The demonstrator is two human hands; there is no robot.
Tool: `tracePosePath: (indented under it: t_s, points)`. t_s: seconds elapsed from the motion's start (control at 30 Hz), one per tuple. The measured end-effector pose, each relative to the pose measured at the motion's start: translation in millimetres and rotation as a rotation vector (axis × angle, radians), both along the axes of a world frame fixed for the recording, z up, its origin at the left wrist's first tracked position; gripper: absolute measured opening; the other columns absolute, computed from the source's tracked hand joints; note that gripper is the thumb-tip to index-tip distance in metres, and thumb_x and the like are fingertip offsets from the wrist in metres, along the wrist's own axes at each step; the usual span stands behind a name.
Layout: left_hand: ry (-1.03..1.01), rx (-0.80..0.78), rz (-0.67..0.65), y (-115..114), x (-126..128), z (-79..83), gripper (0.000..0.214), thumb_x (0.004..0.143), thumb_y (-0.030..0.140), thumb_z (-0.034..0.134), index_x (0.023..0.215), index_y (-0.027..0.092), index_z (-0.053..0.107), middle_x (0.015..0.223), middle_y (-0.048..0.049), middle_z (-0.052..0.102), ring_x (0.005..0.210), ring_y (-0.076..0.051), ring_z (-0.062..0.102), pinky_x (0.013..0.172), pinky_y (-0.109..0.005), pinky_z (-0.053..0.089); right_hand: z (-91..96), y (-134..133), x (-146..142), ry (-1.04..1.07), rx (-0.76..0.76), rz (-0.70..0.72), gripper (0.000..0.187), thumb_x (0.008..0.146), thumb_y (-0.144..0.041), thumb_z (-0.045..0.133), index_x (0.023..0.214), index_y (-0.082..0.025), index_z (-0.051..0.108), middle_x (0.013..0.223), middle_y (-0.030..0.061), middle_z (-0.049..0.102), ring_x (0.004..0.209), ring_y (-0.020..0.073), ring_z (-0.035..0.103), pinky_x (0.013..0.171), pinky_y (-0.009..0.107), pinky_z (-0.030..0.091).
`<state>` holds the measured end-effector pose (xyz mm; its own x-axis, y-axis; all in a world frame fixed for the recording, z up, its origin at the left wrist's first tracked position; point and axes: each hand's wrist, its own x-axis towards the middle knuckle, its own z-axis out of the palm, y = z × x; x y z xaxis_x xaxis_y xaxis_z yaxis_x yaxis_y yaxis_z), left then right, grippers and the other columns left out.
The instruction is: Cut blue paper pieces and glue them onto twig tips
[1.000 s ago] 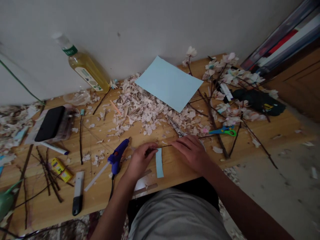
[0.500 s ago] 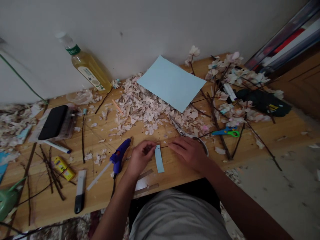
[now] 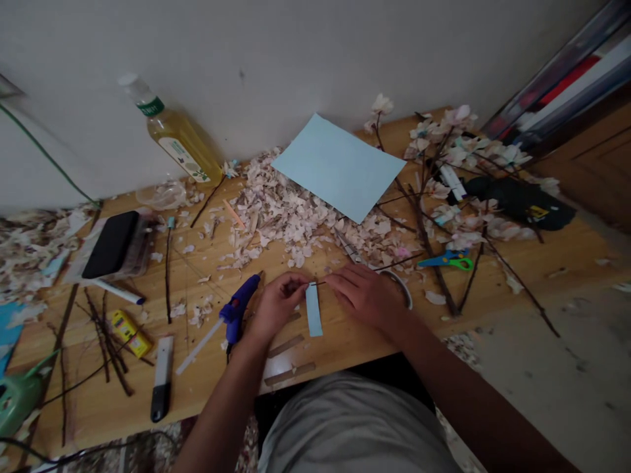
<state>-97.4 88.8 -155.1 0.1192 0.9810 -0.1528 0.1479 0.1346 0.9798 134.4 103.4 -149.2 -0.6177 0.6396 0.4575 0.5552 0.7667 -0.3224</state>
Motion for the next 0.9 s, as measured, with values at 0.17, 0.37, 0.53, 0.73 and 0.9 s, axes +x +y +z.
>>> tracePosePath:
  t_s: [0.17,0.37,0.53,0.73,0.9]
  points:
    - [-0.020,-0.023,-0.008,2.3,0.7,-0.6,0.029,0.081,0.046,0.076,0.086,0.018,0.069,0.075,-0.0016,0.067,0.066,-0.014,0.059,0.061,-0.024,0.049,-2.1,0.6,0.0,0.054,-0.024,-0.012,0.027,0.099,-0.007,0.051,0.118,-0.016,0.068,0.107,0.0103,0.074,0.099,0.0248,0.067,0.088,0.042,0.058]
    - [-0.022,-0.009,0.027,2.0,0.7,-2.8,0.025,0.081,0.042,0.076,0.087,0.018,0.070,0.076,-0.0012,0.067,0.067,-0.014,0.059,0.063,-0.024,0.048,-4.0,1.2,0.0,-0.005,-0.041,0.028,0.029,0.098,-0.009,0.053,0.121,-0.018,0.068,0.103,0.0087,0.074,0.092,0.0240,0.067,0.082,0.040,0.057]
    - [-0.037,0.003,0.013,0.3,0.6,-3.8,0.022,0.082,0.039,0.075,0.086,0.018,0.069,0.076,-0.0010,0.066,0.068,-0.013,0.058,0.065,-0.025,0.047,-3.5,1.6,-1.4,-0.037,-0.054,0.046,0.036,0.097,-0.008,0.053,0.130,-0.017,0.064,0.103,0.0079,0.074,0.089,0.0230,0.067,0.078,0.037,0.056]
    - [-0.033,-0.017,-0.013,-0.8,-1.1,-2.5,0.026,0.082,0.042,0.075,0.088,0.018,0.068,0.076,-0.0014,0.064,0.068,-0.014,0.057,0.064,-0.025,0.046,-3.0,3.3,-0.1,-0.078,-0.082,0.063,0.048,0.093,-0.005,0.055,0.137,-0.022,0.062,0.104,0.0069,0.074,0.091,0.0229,0.067,0.078,0.036,0.056]
    - [-0.046,-0.017,-0.029,-1.3,-1.1,-2.1,0.020,0.082,0.037,0.073,0.089,0.019,0.068,0.079,-0.0021,0.066,0.070,-0.015,0.059,0.066,-0.026,0.047,-2.7,4.3,0.7,-0.084,-0.071,0.072,0.047,0.095,-0.006,0.055,0.138,-0.023,0.063,0.097,0.0056,0.073,0.088,0.0225,0.066,0.076,0.036,0.056]
